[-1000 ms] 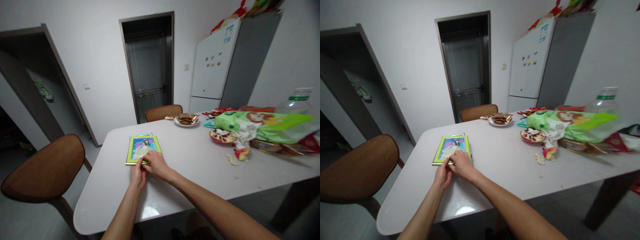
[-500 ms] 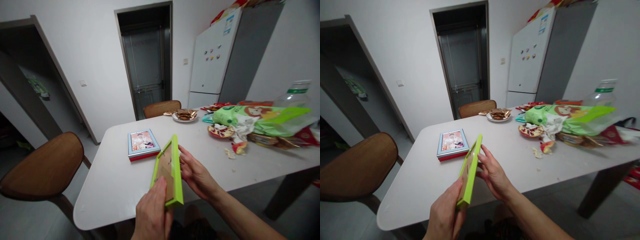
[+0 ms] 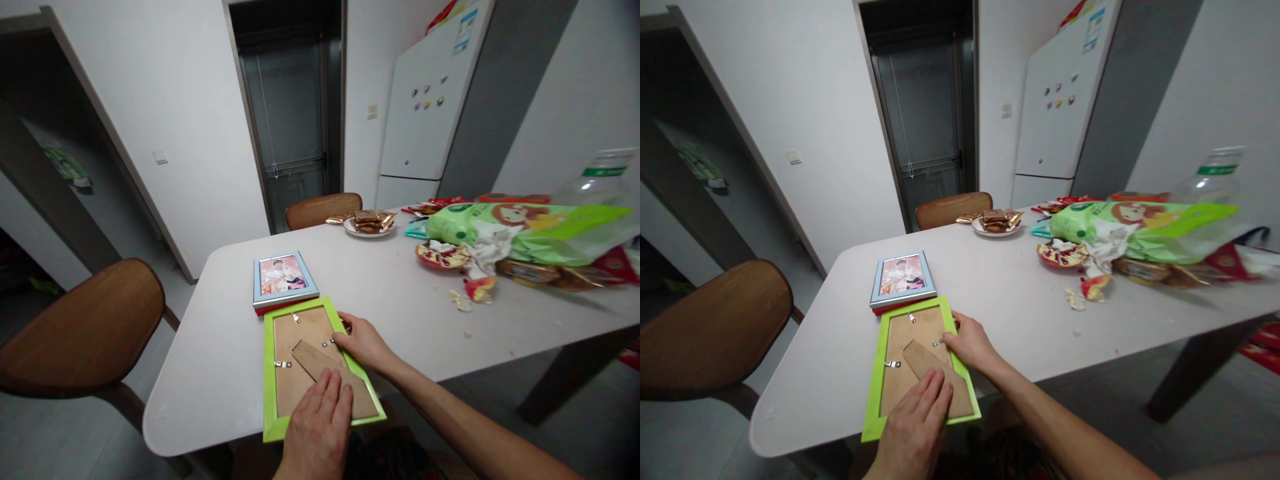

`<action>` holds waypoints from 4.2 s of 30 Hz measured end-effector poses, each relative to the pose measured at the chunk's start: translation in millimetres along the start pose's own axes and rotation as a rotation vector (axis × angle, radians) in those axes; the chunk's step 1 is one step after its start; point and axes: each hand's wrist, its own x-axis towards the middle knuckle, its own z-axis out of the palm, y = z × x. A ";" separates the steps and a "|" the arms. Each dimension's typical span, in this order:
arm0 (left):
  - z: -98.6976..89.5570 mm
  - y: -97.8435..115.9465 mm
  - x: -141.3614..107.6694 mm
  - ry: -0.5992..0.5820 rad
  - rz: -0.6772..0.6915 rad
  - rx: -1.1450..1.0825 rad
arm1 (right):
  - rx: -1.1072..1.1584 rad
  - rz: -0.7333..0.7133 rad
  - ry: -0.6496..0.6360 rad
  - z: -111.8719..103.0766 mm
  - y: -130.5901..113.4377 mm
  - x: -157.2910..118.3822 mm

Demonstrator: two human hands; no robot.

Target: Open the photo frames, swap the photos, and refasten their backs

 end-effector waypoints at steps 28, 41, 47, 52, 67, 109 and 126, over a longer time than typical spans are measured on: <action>8.9 -63.7 2.8 -0.244 -0.421 -0.352 | -0.736 -0.211 -0.010 15.4 2.4 36.0; 0.6 -81.4 -17.7 -0.303 -0.538 -0.515 | -0.854 -0.099 0.012 18.6 -9.3 37.9; -0.5 -77.9 -22.4 -0.262 -0.554 -0.517 | -0.741 -0.310 0.062 35.1 -22.5 28.9; -1.2 -77.0 -21.3 -0.246 -0.546 -0.517 | -0.631 -0.508 -0.196 69.8 -45.7 23.5; -1.8 -77.2 -21.0 -0.256 -0.544 -0.502 | -0.661 -0.356 -0.116 87.4 -50.9 40.9; -4.7 -77.0 -20.0 -0.297 -0.598 -0.573 | -0.588 -0.336 -0.167 30.2 -27.8 -3.5; -8.1 -79.2 0.6 0.266 -1.105 -1.181 | -0.464 -0.466 -0.036 28.4 -76.4 -14.3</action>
